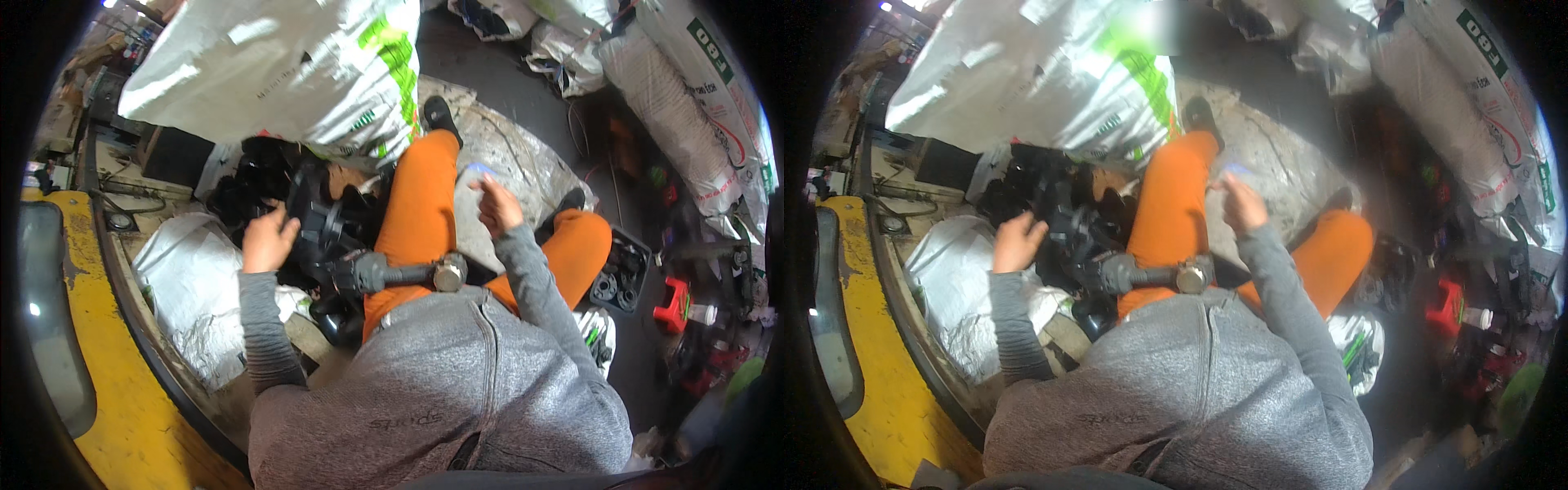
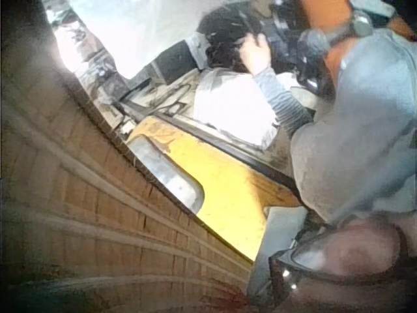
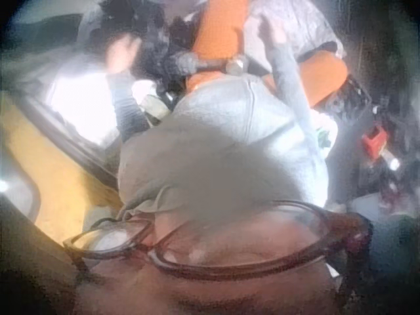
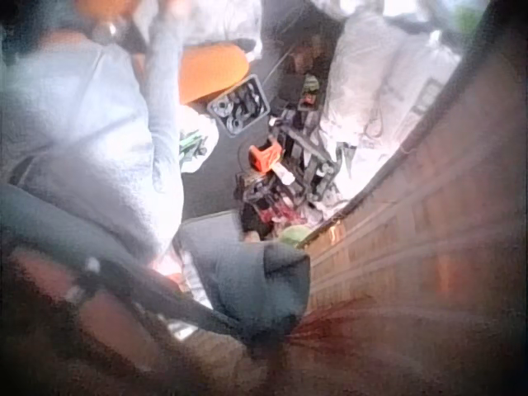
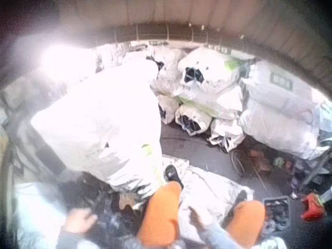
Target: The person sits on the floor and uses a cordless drill to fasten screws into a black mechanical housing. They repeatedly pick up screws, align them with holes in the housing, and drive them in with the drill.
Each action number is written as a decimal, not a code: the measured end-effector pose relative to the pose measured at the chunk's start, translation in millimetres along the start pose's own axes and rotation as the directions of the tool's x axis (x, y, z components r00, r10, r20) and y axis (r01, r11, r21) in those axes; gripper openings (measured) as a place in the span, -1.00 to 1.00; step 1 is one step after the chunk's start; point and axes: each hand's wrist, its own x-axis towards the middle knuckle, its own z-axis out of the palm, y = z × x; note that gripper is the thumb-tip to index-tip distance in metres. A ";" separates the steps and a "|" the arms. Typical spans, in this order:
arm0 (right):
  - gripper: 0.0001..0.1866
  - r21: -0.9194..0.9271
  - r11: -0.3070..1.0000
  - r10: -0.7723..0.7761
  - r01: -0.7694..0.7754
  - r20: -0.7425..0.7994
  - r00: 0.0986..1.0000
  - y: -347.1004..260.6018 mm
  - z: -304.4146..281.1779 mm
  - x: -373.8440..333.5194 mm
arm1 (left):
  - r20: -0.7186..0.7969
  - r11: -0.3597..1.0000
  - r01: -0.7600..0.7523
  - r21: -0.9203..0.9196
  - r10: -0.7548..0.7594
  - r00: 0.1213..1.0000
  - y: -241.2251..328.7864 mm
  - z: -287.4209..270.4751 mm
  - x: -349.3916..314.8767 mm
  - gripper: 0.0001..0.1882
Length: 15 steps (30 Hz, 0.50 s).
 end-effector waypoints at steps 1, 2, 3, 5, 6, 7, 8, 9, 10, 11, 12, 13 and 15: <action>-0.62 0.064 0.998 0.025 -0.019 -0.094 0.995 3.0 -15.2 -1.3 | 0.130 0.990 0.042 0.135 -0.060 0.990 -12.8 18.7 4.6 -0.69; -0.63 0.090 0.996 -0.005 0.011 -0.065 0.998 4.5 -31.4 -4.7 | 0.234 0.955 0.130 0.265 -0.194 0.953 -17.9 39.7 4.6 -0.69; -0.64 0.134 0.991 0.045 -0.024 -0.158 0.986 4.7 -47.9 -10.5 | 0.373 0.899 0.183 0.398 -0.341 0.863 -19.7 56.4 8.2 -0.68; -0.67 0.112 0.993 -0.013 0.042 -0.245 0.969 -1.2 -80.0 -22.5 | 0.493 0.862 0.255 0.438 -0.468 0.733 -9.6 66.4 9.1 -0.62; -0.68 0.120 0.987 -0.075 0.107 -0.243 0.967 -7.1 -95.6 -31.0 | 0.392 0.939 0.282 0.198 -0.340 0.855 0.2 55.9 13.6 -0.61; -0.69 0.127 0.981 -0.105 0.147 -0.287 0.952 -14.3 -109.7 -38.0 | 0.323 0.957 0.289 -0.022 -0.267 0.908 12.5 33.0 9.9 -0.59; -0.68 0.136 0.971 -0.146 0.198 -0.321 0.936 -20.5 -120.7 -43.2 | 0.107 0.914 -0.041 -0.403 0.091 0.990 24.2 -1.4 14.1 -0.64; -0.67 0.148 0.961 -0.165 0.231 -0.361 0.918 -25.2 -130.3 -48.7 | -0.026 0.818 -0.149 -0.556 0.162 0.986 39.2 -42.1 18.6 -0.75; -0.65 0.164 0.951 -0.179 0.261 -0.395 0.901 -29.0 -137.5 -52.6 | -0.184 0.719 -0.305 -0.625 0.244 0.952 53.6 -88.5 23.0 -0.78; -0.67 0.198 0.944 -0.169 0.264 -0.395 0.903 -31.8 -142.5 -54.3 | -0.378 0.631 -0.460 -0.624 0.271 0.885 70.8 -131.7 33.3 -0.81; -0.69 0.238 0.933 -0.160 0.269 -0.395 0.905 -33.9 -145.9 -54.3 | -0.472 0.674 -0.477 -0.564 0.210 0.856 85.0 -171.7 48.6 -0.76; -0.71 0.286 0.917 -0.158 0.278 -0.381 0.911 -34.0 -148.1 -53.7 | -0.667 0.773 -0.565 -0.289 0.261 0.698 99.0 -198.5 88.3 -0.72; -0.71 0.323 0.897 -0.168 0.301 -0.380 0.910 -30.5 -150.0 -51.7 | -0.518 0.810 -0.477 -0.341 0.261 0.815 124.2 -220.8 169.0 -0.60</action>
